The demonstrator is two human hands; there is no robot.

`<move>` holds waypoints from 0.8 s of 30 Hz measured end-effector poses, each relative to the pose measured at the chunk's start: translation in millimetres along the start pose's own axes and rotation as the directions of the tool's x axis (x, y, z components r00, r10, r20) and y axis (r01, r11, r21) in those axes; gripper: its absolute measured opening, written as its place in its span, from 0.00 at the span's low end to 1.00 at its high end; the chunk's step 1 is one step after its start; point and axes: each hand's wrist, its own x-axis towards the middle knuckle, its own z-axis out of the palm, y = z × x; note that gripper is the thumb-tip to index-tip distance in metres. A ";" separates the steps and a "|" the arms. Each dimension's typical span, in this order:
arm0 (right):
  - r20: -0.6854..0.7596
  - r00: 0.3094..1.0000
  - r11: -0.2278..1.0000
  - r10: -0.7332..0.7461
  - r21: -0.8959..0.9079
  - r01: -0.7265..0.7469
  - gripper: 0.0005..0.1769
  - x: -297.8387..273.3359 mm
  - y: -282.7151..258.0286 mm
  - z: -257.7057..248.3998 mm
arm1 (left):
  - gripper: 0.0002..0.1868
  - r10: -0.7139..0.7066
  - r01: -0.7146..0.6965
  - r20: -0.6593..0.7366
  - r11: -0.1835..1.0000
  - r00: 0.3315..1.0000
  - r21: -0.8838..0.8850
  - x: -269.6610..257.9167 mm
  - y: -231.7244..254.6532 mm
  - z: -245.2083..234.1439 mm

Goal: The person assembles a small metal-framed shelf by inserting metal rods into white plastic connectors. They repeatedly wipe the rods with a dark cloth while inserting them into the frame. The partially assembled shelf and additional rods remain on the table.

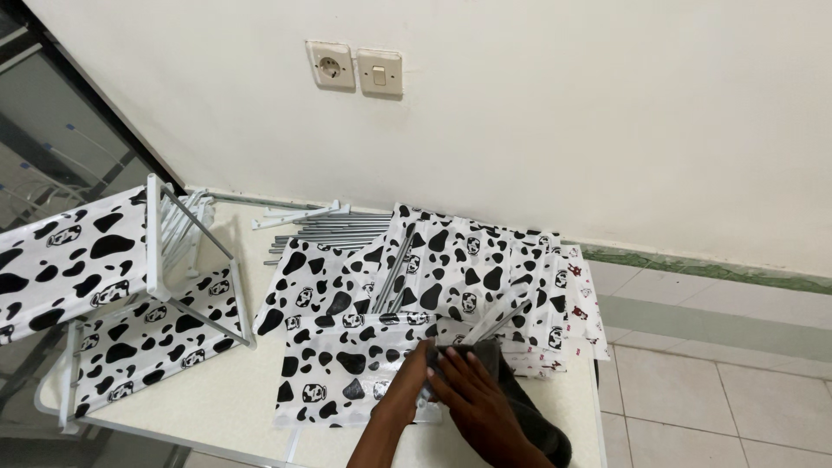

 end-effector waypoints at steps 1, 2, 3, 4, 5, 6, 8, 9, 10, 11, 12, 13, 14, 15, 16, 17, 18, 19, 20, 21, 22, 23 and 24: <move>-0.004 0.999 0.997 0.052 -0.048 -0.052 0.36 -1.0 1.9 -0.9 | 0.26 0.000 0.000 0.034 1.000 0.999 -0.001 -0.4 0.6 0.1; -0.009 0.995 0.990 0.102 -0.094 -0.103 0.37 -1.5 6.7 -3.6 | 0.26 0.000 0.000 0.065 1.000 0.998 -0.004 -2.7 -0.2 -2.0; -0.017 0.988 0.979 0.152 -0.138 -0.152 0.37 -0.9 14.5 -8.1 | 0.26 0.000 0.001 0.096 1.000 0.995 -0.007 -5.1 -0.9 -4.5; -0.090 0.972 0.952 0.217 -0.203 -0.231 0.37 1.2 27.2 -15.4 | 0.26 0.002 -0.006 0.121 0.999 0.993 0.032 -7.6 -1.7 -7.8; -0.166 0.947 0.914 0.276 -0.259 -0.312 0.36 4.0 41.2 -23.6 | 0.27 0.004 -0.014 0.145 0.997 0.989 0.071 -10.0 -2.8 -11.2; -0.245 0.913 0.866 0.327 -0.310 -0.394 0.36 5.4 47.6 -27.7 | 0.28 0.004 -0.023 0.172 0.994 0.985 0.110 -11.0 -3.8 -12.4; -0.288 0.885 0.851 0.366 -0.280 -0.443 0.36 5.6 49.4 -28.9 | 0.23 0.025 -0.055 0.147 0.979 0.989 0.199 -10.7 -6.0 -12.9; -0.309 0.870 0.843 0.385 -0.265 -0.467 0.37 4.6 46.3 -26.6 | 0.20 0.037 -0.069 0.136 0.968 0.990 0.242 -9.6 -7.2 -12.3; -0.212 0.907 0.890 0.364 -0.210 -0.406 0.39 2.0 39.9 -22.0 | 0.18 0.081 -0.113 0.138 0.964 0.987 0.242 -8.1 -8.1 -11.7; -0.116 0.936 0.927 0.332 -0.146 -0.346 0.41 -2.3 30.0 -15.1 | 0.17 0.126 -0.157 0.140 0.958 0.982 0.241 -6.5 -8.8 -10.8; -0.022 0.957 0.954 0.290 -0.076 -0.291 0.44 -5.9 24.7 -10.7 | 0.18 0.170 -0.201 0.143 0.950 0.975 0.240 -4.9 -8.4 -9.9; -0.020 0.968 0.964 0.251 -0.085 -0.252 0.42 -8.6 24.5 -8.5 | 0.16 0.221 -0.264 0.176 0.924 0.959 0.278 -4.3 -7.3 -10.5; -0.019 0.977 0.973 0.211 -0.093 -0.212 0.40 -11.3 25.8 -7.3 | 0.15 0.269 -0.325 0.210 0.892 0.940 0.313 -4.8 -5.9 -11.8; -0.016 0.985 0.980 0.171 -0.101 -0.172 0.39 -13.1 30.8 -8.2 | 0.13 0.314 -0.385 0.246 0.856 0.917 0.346 -6.2 -3.7 -14.1; -0.056 0.966 0.954 0.252 -0.155 -0.257 0.39 -13.5 39.2 -10.7 | 0.13 0.324 -0.399 0.249 0.842 0.913 0.364 -9.3 -2.3 -17.3; -0.099 0.940 0.917 0.328 -0.206 -0.341 0.40 -12.9 53.7 -18.1 | 0.15 0.335 -0.412 0.253 0.828 0.908 0.382 -12.7 -0.3 -20.3; -0.147 0.905 0.870 0.398 -0.252 -0.424 0.40 -11.7 63.8 -23.1 | 0.20 0.345 -0.425 0.258 0.812 0.902 0.399 -15.9 2.0 -22.5; -0.178 0.890 0.871 0.420 -0.197 -0.451 0.40 -11.3 66.9 -25.0 | 0.21 0.355 -0.414 0.217 0.821 0.909 0.392 -18.4 3.8 -22.2; -0.209 0.872 0.868 0.443 -0.141 -0.476 0.40 -10.0 68.0 -26.1 | 0.21 0.365 -0.405 0.175 0.830 0.914 0.385 -20.0 6.2 -20.9; -0.238 0.852 0.863 0.467 -0.085 -0.497 0.40 -8.5 63.9 -24.6 | 0.22 0.373 -0.395 0.134 0.838 0.918 0.377 -21.2 7.6 -18.6; -0.189 0.885 0.896 0.425 -0.050 -0.441 0.41 -9.6 58.3 -24.8 | 0.23 0.361 -0.375 0.103 0.871 0.927 0.319 -19.8 8.4 -12.9; -0.142 0.915 0.923 0.379 -0.011 -0.384 0.42 -9.4 44.6 -18.5 | 0.26 0.347 -0.353 0.072 0.899 0.935 0.259 -17.1 8.9 -6.8; -0.097 0.940 0.945 0.328 0.031 -0.326 0.43 -7.5 30.9 -10.8 | 0.31 0.330 -0.332 0.042 0.922 0.943 0.198 -14.2 8.9 -1.8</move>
